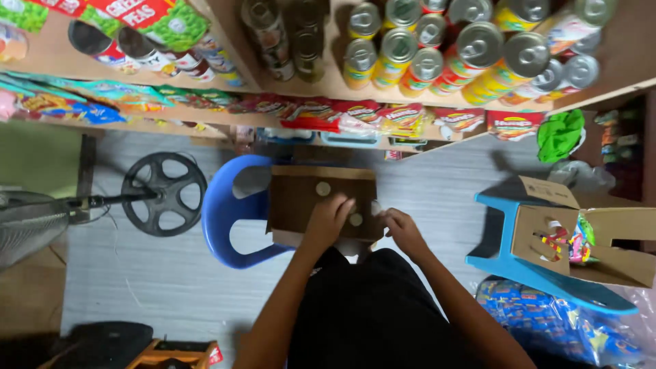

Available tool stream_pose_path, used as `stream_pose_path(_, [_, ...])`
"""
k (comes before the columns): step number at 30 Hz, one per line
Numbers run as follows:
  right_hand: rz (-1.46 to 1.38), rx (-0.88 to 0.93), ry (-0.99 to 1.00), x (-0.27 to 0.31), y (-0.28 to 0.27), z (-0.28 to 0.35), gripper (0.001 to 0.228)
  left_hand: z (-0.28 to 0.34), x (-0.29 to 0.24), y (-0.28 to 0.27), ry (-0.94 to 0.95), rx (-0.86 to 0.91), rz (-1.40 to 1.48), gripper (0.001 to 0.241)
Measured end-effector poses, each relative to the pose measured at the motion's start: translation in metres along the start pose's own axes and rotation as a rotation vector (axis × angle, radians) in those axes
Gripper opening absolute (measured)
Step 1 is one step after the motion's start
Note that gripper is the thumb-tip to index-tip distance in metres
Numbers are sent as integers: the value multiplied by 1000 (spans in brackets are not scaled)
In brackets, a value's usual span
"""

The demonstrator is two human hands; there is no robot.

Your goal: Organizing and stocking various canned food products on wooden shelves in a small store aisle.

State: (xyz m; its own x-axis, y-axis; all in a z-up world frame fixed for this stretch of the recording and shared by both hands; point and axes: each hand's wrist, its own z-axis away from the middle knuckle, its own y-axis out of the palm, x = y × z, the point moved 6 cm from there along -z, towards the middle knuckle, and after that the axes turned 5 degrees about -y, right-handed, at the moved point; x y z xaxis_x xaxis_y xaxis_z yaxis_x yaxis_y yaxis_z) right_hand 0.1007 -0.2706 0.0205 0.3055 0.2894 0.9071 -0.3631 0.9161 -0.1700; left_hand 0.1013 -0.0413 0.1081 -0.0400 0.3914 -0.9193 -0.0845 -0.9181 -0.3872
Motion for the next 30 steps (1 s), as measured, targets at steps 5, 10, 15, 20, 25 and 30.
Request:
stream_pose_path(5, [545, 72, -247, -83, 53, -44, 36, 89, 129, 32, -210, -134, 51, 27])
stream_pose_path(10, [780, 138, -93, -172, 91, -83, 63, 109, 143, 33, -468, -52, 69, 29])
stream_pose_path(15, [863, 247, 293, -304, 116, -129, 88, 124, 157, 29, -506, -139, 102, 29])
stream_pose_path(20, [548, -29, -180, -345, 130, -169, 104, 146, 160, 15, -612, -206, 206, 27])
stream_pose_path(25, [688, -108, 89, -310, 134, -165, 80, 162, 169, 9, -756, -221, 251, 28])
stream_pose_path(30, [286, -132, 76, -327, 126, -161, 57, 178, 187, 30, -817, -226, 353, 29])
